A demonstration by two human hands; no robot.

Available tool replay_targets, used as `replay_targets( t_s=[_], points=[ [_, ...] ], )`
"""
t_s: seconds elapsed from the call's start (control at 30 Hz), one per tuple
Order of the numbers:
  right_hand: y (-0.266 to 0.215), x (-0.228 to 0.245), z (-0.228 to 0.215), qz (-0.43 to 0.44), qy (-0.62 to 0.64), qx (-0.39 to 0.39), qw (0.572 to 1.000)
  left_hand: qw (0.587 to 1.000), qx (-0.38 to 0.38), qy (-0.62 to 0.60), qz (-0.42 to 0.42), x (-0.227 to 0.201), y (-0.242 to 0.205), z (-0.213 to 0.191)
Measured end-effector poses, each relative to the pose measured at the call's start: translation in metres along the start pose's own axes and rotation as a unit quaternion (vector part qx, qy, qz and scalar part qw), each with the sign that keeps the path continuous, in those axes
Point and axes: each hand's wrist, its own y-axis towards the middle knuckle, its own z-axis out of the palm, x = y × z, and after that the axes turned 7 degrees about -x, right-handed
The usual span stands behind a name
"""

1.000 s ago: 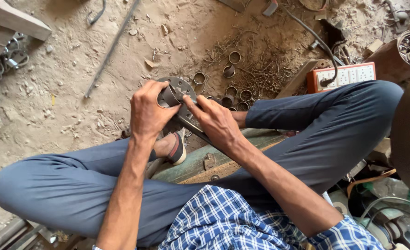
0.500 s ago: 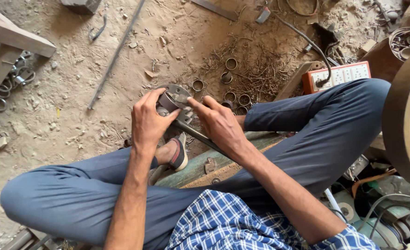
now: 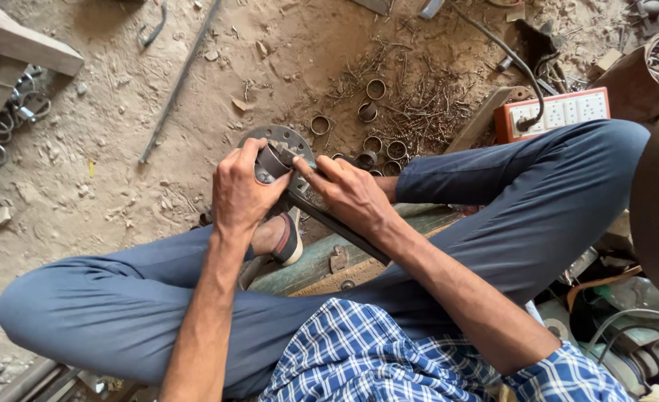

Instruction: The person sits on the ground and assembles a metal gear with a cylindrical sleeve. They use a metal rod to align the parts and a rubber mallet to tap the sleeve into place. The person then uses a small metal pin to secure the assembly.

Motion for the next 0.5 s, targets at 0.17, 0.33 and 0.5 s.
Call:
replay_targets(
  t_s=[0.17, 0.33, 0.5],
  points=[
    [-0.002, 0.005, 0.003, -0.016, -0.008, -0.028, 0.999, 0.999, 0.039, -0.002, -0.014, 0.003, 0.001, -0.005],
    [0.003, 0.008, -0.012, 0.136, 0.083, -0.088, 0.983, 0.997, -0.010, -0.081, -0.002, 0.006, 0.000, -0.008],
    [0.013, 0.005, -0.015, 0.098, 0.095, -0.073, 0.988, 0.966, -0.055, -0.246, -0.064, 0.007, -0.002, -0.015]
  ],
)
